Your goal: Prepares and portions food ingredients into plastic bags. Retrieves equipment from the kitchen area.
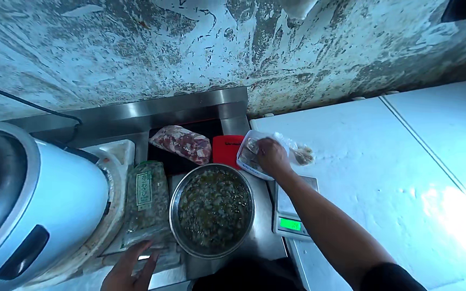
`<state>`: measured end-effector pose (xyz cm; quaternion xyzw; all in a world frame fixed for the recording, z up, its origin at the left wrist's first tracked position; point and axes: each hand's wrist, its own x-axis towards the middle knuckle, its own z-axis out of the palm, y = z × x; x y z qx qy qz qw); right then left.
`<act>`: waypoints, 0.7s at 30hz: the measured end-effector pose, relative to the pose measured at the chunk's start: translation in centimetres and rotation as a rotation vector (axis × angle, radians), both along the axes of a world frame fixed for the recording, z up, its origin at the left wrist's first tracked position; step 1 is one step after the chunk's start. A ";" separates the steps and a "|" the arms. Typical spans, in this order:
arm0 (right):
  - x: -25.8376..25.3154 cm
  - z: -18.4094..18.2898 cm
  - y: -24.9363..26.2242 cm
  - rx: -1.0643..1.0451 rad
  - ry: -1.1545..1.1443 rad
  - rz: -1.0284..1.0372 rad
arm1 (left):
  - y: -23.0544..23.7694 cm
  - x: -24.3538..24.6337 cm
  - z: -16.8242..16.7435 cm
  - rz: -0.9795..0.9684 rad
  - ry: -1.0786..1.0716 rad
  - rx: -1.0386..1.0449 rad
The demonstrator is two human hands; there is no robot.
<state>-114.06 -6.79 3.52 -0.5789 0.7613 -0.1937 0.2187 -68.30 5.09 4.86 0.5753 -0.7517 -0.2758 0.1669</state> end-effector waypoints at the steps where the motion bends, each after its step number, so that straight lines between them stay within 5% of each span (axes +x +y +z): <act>1: 0.3 -0.4 0.3 0.094 -0.007 0.037 | 0.5 0.5 -0.3 0.026 0.009 0.007; 4: 0.0 -2.9 0.5 0.386 -0.023 0.098 | 1.4 1.4 -0.9 0.056 0.004 0.056; 17: 0.3 -3.4 -0.7 0.586 0.064 0.141 | 0.2 1.0 -0.5 -0.020 -0.001 0.020; 21: 1.0 -3.6 -0.3 0.587 0.034 0.019 | 0.9 1.9 -1.5 -0.019 0.025 0.039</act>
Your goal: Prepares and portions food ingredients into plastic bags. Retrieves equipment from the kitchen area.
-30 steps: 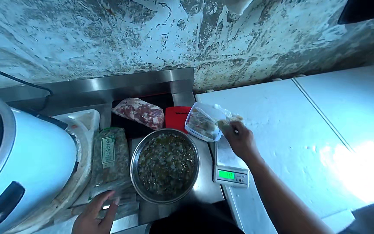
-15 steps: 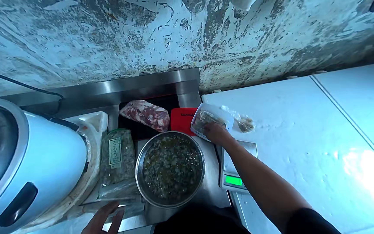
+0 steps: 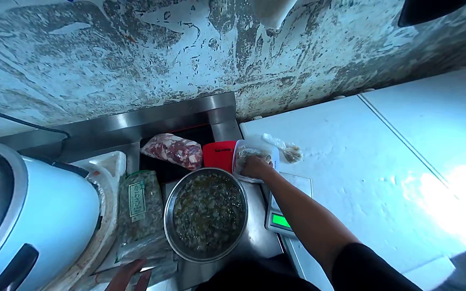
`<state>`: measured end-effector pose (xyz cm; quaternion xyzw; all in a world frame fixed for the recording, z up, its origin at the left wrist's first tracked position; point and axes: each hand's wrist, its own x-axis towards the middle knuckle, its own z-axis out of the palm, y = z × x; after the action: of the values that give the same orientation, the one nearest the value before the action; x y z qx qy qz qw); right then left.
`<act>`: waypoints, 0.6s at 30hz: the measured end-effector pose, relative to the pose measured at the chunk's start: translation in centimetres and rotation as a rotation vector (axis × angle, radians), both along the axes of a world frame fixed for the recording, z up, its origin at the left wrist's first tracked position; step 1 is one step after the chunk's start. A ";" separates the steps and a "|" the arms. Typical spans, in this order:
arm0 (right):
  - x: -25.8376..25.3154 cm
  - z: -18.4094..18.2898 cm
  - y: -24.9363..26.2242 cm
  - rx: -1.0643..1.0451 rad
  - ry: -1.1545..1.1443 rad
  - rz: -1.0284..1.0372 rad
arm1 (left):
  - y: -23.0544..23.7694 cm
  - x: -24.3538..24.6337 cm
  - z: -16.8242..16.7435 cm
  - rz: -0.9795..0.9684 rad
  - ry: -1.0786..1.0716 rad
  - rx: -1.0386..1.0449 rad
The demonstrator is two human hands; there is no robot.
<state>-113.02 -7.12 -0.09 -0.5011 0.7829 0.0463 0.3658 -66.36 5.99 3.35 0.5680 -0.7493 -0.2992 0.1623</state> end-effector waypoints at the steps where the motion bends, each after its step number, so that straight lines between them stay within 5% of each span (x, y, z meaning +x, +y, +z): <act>1: 0.3 0.2 0.0 -0.003 0.014 -0.021 | 0.1 0.2 -0.2 0.000 -0.002 -0.001; 13: 0.5 1.9 -0.1 0.065 -0.004 0.128 | 0.9 1.5 -1.3 0.043 0.065 0.025; 18: -2.5 2.5 0.2 -0.163 -0.206 0.224 | 1.1 2.0 -1.4 0.062 0.096 0.016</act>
<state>-115.47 -6.92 2.43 -0.6153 0.6817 -0.0286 0.3949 -64.36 7.10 1.93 0.5771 -0.7203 -0.3270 0.2029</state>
